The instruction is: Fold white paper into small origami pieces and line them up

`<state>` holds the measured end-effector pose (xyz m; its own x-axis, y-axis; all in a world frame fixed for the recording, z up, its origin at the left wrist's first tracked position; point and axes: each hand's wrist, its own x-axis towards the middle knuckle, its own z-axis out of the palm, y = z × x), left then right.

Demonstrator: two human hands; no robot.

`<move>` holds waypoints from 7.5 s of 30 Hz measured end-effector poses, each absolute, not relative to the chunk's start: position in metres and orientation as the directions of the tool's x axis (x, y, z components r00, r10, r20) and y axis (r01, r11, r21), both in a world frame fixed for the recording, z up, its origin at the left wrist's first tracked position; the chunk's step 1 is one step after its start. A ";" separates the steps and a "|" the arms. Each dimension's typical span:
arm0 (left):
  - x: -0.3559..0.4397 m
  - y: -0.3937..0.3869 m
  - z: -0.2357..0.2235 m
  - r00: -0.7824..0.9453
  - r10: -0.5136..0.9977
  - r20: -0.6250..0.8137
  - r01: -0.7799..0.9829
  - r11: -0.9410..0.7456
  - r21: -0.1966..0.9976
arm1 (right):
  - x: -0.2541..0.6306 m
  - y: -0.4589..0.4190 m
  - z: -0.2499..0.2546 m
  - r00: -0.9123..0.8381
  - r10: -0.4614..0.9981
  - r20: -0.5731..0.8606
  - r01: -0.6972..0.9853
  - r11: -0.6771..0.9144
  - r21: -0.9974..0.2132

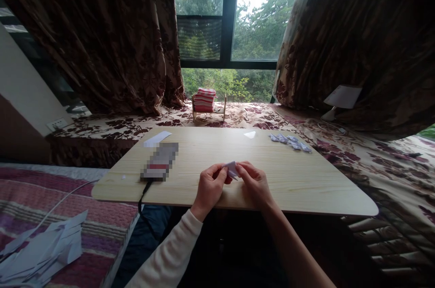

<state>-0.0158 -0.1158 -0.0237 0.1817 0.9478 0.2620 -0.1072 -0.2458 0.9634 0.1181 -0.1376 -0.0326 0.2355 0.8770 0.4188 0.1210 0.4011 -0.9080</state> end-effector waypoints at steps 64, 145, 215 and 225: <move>-0.016 -0.111 -0.029 0.037 0.974 0.222 -0.065 -0.220 0.973 | 0.114 -0.136 -0.029 0.131 0.933 0.334 0.199 0.305 -0.931; -0.016 -0.112 -0.025 0.334 0.905 0.265 0.018 -0.287 0.958 | 0.115 -0.138 -0.036 0.258 0.883 0.391 0.223 0.339 -0.914; -0.016 -0.111 -0.029 0.200 0.951 0.235 -0.071 -0.225 0.972 | 0.116 -0.131 -0.039 0.217 0.918 0.332 0.155 0.303 -0.940; -0.013 -0.112 -0.028 0.196 0.945 0.261 0.005 -0.267 0.964 | 0.112 -0.132 -0.038 0.234 0.906 0.353 0.223 0.303 -0.926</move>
<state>-0.0133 -0.1121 -0.0281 0.1961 0.9452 0.2612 0.0048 -0.2673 0.9636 0.1123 -0.1316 -0.0381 0.2338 0.9060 0.3530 0.2228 0.3035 -0.9264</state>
